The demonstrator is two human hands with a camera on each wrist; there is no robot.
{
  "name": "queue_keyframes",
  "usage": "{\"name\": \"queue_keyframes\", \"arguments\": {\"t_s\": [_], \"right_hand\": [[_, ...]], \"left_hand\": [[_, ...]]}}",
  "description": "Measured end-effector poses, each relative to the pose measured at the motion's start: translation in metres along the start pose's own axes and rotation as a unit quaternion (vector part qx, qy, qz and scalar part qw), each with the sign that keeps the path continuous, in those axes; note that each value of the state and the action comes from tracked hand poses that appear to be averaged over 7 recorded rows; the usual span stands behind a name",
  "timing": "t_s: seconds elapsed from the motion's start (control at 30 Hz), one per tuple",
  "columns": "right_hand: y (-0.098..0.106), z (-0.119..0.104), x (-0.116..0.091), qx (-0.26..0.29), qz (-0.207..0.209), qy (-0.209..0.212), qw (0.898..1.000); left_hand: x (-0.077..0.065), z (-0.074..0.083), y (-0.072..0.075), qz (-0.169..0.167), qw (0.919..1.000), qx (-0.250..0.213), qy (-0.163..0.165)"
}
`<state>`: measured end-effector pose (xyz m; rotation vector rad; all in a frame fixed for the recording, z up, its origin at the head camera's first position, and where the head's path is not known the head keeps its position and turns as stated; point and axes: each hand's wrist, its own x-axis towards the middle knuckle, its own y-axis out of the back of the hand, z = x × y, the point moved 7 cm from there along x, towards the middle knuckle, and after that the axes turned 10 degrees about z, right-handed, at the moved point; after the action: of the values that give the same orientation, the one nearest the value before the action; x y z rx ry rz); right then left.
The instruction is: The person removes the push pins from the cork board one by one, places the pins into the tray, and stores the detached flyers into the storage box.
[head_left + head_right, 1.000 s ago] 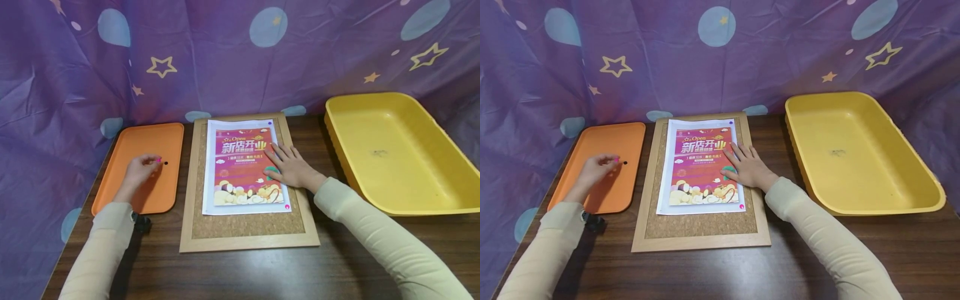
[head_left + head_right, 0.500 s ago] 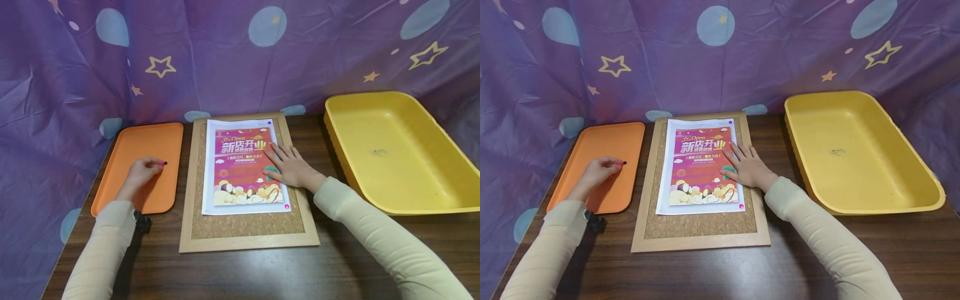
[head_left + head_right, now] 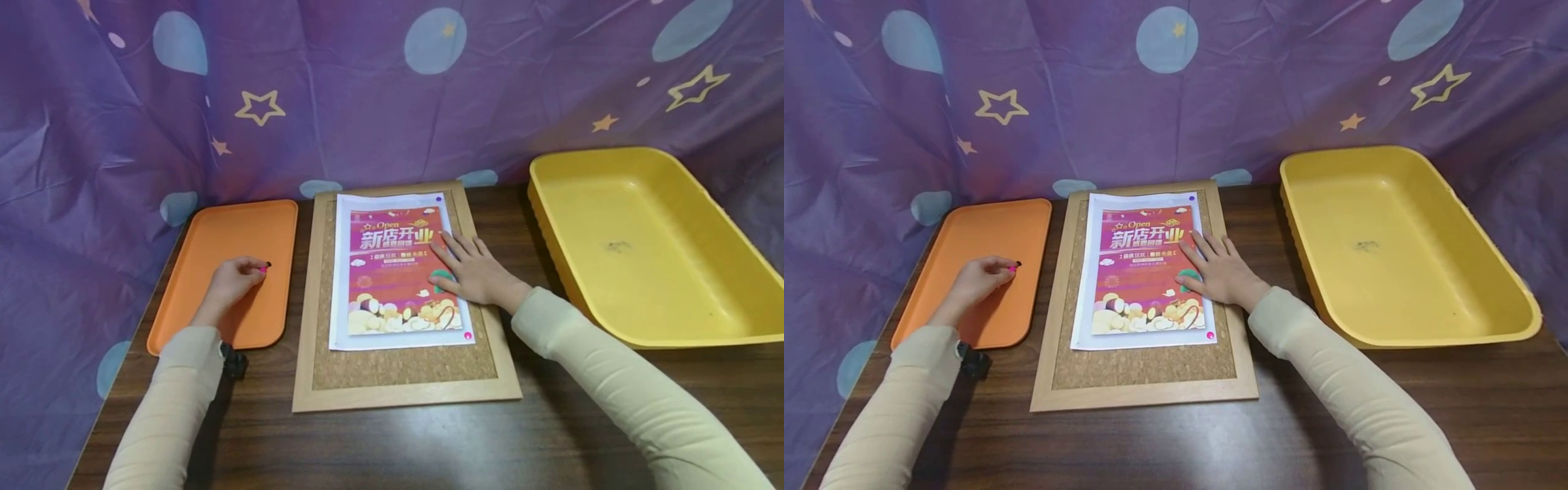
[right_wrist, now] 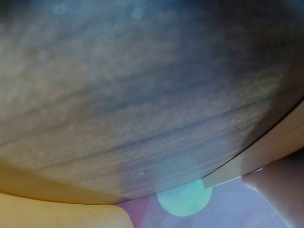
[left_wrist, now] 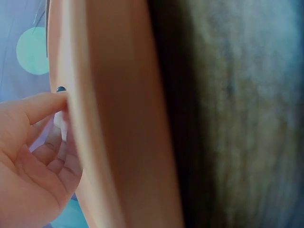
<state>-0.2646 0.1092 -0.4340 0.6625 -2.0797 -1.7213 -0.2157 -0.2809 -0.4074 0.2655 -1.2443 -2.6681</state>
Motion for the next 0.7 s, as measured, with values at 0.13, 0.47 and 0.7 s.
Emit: {"name": "queue_keyframes", "arguments": {"t_s": [0.13,0.47,0.7], "right_hand": [[0.0001,-0.0001,0.0005,0.004,0.001,-0.001,1.0],[0.0006,-0.0006,0.0002,0.003,-0.001,-0.003,1.0],[0.0009,-0.0001,0.0,0.004,0.0,-0.005,1.0]], "left_hand": [[0.0005,0.0002,0.0001,0.003,1.0,0.004,0.004],[-0.0002,0.0015,0.0026,0.008,0.9999,-0.002,0.011],[-0.0009,0.0086,0.0086,0.01,0.9993,-0.034,0.011]]}}
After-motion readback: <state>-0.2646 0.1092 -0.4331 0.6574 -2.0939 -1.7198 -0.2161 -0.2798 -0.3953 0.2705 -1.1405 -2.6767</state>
